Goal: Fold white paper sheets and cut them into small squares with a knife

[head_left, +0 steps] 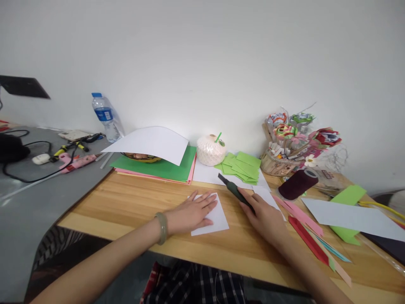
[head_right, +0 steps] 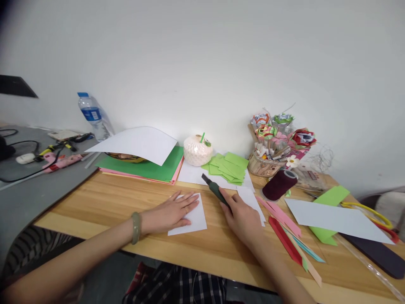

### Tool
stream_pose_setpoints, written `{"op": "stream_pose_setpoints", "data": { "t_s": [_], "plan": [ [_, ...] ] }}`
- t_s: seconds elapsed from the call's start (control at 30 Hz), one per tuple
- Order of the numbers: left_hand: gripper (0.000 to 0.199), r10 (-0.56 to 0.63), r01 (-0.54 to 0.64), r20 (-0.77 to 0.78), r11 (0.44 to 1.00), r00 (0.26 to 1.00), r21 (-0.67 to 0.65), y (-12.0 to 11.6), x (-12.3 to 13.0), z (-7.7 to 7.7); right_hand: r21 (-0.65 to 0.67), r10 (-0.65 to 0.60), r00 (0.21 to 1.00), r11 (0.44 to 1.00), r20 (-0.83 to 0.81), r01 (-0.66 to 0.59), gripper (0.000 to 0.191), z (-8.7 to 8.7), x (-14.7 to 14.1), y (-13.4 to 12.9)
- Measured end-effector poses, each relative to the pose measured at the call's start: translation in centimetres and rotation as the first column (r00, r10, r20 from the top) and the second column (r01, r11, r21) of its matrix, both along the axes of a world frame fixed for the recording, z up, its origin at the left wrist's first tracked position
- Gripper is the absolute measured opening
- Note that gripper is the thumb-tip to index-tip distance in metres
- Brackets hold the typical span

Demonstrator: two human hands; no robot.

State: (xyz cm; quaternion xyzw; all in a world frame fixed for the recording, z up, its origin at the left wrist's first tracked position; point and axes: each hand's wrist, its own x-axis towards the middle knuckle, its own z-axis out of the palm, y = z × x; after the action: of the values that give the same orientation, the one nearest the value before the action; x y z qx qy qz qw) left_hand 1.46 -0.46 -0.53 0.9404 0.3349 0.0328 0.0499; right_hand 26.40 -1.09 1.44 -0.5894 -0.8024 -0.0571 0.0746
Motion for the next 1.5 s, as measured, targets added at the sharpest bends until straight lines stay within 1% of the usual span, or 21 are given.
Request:
{"op": "stream_pose_setpoints", "data": {
  "t_s": [0.13, 0.2, 0.33, 0.43, 0.5, 0.57, 0.67, 0.73, 0.87, 0.97, 1.0, 1.07, 1.13, 1.17, 1.2, 1.23, 1.3, 1.33, 1.4, 1.47, 1.5],
  "plan": [
    [0.044, -0.001, -0.003, 0.061, 0.998, 0.998, 0.064, -0.9, -0.3, 1.0, 0.071, -0.028, 0.999, 0.997, 0.025, 0.026, 0.042, -0.2, 0.2, 1.3],
    [0.04, -0.002, -0.006, 0.09, 0.996, 0.996, 0.083, -1.7, -0.5, 1.1, 0.095, -0.017, 0.999, 0.995, 0.034, 0.014, 0.04, -0.2, 0.2, 1.9],
    [0.053, -0.019, 0.004, 0.089, 0.986, 0.996, 0.165, -3.5, -1.1, 0.4, 0.152, 0.045, 0.999, 0.987, 0.017, -0.047, 0.038, -0.2, -0.3, 1.9],
    [0.033, -0.064, 0.069, -0.026, 0.957, 0.998, 0.283, -4.3, -1.6, -0.2, 0.152, 0.19, 0.982, 0.971, -0.008, -0.186, 0.036, 0.0, -1.3, 0.5],
    [0.03, -0.09, 0.108, -0.072, 0.943, 0.993, 0.314, -4.6, -1.8, -0.1, 0.124, 0.309, 0.951, 0.944, -0.019, -0.305, 0.035, 0.1, -2.1, -1.1],
    [0.04, -0.078, 0.088, -0.046, 0.954, 0.996, 0.285, -4.8, -1.9, 0.1, 0.087, 0.411, 0.911, 0.909, -0.028, -0.407, 0.036, 0.0, -2.9, -2.8],
    [0.065, -0.052, 0.05, 0.002, 0.97, 0.999, 0.237, -5.5, -2.0, 0.3, 0.008, 0.534, 0.845, 0.845, -0.027, -0.534, 0.051, -0.4, -3.6, -5.0],
    [0.061, -0.059, 0.058, -0.002, 0.967, 0.998, 0.248, -6.2, -2.2, 0.2, -0.034, 0.574, 0.819, 0.819, 0.0, -0.573, 0.059, -0.9, -3.7, -6.1],
    [0.051, -0.125, 0.117, 0.005, 0.94, 0.992, 0.321, -7.8, -2.9, -0.2, -0.014, 0.572, 0.818, 0.82, 0.057, -0.573, 0.069, -2.1, -3.4, -7.5],
    [0.035, -0.212, 0.159, 0.11, 0.917, 0.971, 0.365, -8.6, -3.1, -0.1, 0.095, 0.58, 0.813, 0.808, 0.051, -0.582, 0.057, -2.8, -3.4, -8.2],
    [0.031, -0.219, 0.148, 0.177, 0.927, 0.96, 0.343, -8.7, -3.1, 0.0, 0.141, 0.588, 0.808, 0.797, 0.036, -0.587, 0.049, -2.9, -3.5, -8.5],
    [0.032, -0.161, 0.089, 0.349, 0.973, 0.923, 0.214, -8.7, -2.9, 0.4, 0.246, 0.603, 0.797, 0.779, -0.041, -0.577, 0.037, -2.9, -3.7, -8.8],
    [0.032, -0.015, 0.02, 0.521, 1.0, 0.853, -0.005, -8.5, -2.6, 0.8, 0.326, 0.573, 0.798, 0.802, -0.185, -0.5, 0.03, -2.7, -4.0, -9.0],
    [0.03, 0.085, -0.007, 0.579, 0.991, 0.811, -0.136, -8.3, -2.4, 0.9, 0.342, 0.533, 0.802, 0.831, -0.27, -0.438, 0.028, -2.6, -4.1, -9.0],
    [0.026, 0.202, -0.039, 0.613, 0.962, 0.764, -0.269, -8.0, -2.2, 1.1, 0.334, 0.48, 0.805, 0.866, -0.35, -0.371, 0.027, -2.5, -4.3, -8.9],
    [0.022, 0.327, -0.073, 0.62, 0.914, 0.713, -0.399, -7.8, -2.0, 1.1, 0.31, 0.421, 0.805, 0.899, -0.417, -0.31, 0.028, -2.4, -4.5, -8.8],
    [0.013, 0.561, -0.131, 0.57, 0.772, 0.601, -0.622, -7.2, -1.6, 1.2, 0.254, 0.322, 0.795, 0.942, -0.513, -0.218, 0.031, -2.3, -4.9, -8.4],
    [0.011, 0.648, -0.141, 0.534, 0.697, 0.543, -0.703, -6.9, -1.4, 1.3, 0.231, 0.292, 0.782, 0.953, -0.551, -0.193, 0.031, -2.2, -5.1, -8.1],
    [0.01, 0.753, -0.102, 0.49, 0.584, 0.439, -0.805, -6.5, -1.2, 1.5, 0.206, 0.266, 0.745, 0.963, -0.612, -0.175, 0.023, -2.1, -5.4, -7.7],
    [0.014, 0.798, -0.014, 0.475, 0.516, 0.372, -0.856, -6.1, -1.2, 1.9, 0.19, 0.259, 0.709, 0.966, -0.655, -0.177, 0.01, -1.8, -5.6, -7.4],
    [0.017, 0.809, 0.04, 0.474, 0.492, 0.349, -0.869, -6.0, -1.2, 2.2, 0.19, 0.263, 0.696, 0.965, -0.668, -0.182, 0.008, -1.6, -5.6, -7.3]
  ]
}}
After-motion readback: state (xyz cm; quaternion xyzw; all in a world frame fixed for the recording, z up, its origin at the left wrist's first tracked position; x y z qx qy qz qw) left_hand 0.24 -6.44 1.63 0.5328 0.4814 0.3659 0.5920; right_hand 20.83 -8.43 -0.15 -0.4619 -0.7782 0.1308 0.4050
